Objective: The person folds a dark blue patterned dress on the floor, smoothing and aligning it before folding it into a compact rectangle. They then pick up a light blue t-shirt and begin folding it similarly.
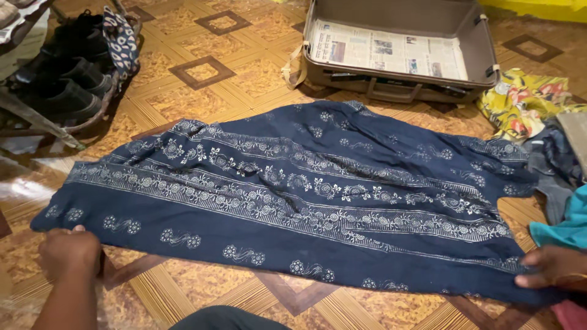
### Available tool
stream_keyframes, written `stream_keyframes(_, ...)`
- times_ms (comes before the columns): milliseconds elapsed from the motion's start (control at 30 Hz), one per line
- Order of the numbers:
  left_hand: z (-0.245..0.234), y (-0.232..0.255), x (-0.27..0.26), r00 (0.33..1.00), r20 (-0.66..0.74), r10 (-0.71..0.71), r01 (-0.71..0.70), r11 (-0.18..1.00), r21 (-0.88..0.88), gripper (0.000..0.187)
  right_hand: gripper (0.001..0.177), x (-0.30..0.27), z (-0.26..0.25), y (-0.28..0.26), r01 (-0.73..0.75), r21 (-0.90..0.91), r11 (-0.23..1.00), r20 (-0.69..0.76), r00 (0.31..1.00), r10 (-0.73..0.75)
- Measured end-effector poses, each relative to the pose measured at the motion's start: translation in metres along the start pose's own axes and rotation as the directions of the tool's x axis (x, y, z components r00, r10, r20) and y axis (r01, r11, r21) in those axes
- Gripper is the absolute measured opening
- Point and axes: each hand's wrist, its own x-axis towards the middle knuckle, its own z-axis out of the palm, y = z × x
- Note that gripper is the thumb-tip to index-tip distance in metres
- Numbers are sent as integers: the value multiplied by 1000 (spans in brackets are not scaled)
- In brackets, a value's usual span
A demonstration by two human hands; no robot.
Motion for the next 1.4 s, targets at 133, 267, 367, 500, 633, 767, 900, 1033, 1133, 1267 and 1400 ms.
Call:
stream_keyframes(133,-2,3,-2,1000,-11,-25,25,1000,-1,39,42,3,-2,-2,-10,133,991,-321,946,53)
stream_keyframes(267,6,0,0,998,-61,3,-1,999,43,40,42,9,2,-3,-205,-270,941,-589,808,6)
stream_keyframes(367,11,-9,5,998,-59,-36,40,997,60,41,40,6,0,-1,-113,-220,969,-547,836,-27)
stream_keyframes(500,14,-22,9,996,-71,53,-50,998,41,38,49,-7,-4,6,148,376,915,-313,949,-25)
stream_keyframes(633,16,-28,9,992,-76,100,-95,993,72,39,49,-17,-9,10,298,261,918,36,948,-317)
stream_keyframes(767,14,-24,9,988,-95,125,-116,988,100,41,50,-17,-15,9,162,158,974,-84,985,-151)
stream_keyframes(900,12,-20,6,995,-64,76,-72,995,71,40,51,-11,-10,7,55,30,998,-296,954,-43)
stream_keyframes(1033,18,-19,4,990,-114,88,-75,991,112,46,52,-6,0,11,10,-28,1000,-390,920,-20)
stream_keyframes(1133,23,-24,8,991,-97,89,-76,989,127,50,53,0,14,12,-25,-38,999,-457,889,5)
stream_keyframes(1267,25,-24,10,988,-105,115,-100,985,139,55,55,-7,21,5,-78,-82,994,-593,805,14)
stream_keyframes(1400,5,-3,-14,964,-235,123,-87,983,160,60,57,-35,51,-44,-61,-203,977,-873,463,-152)
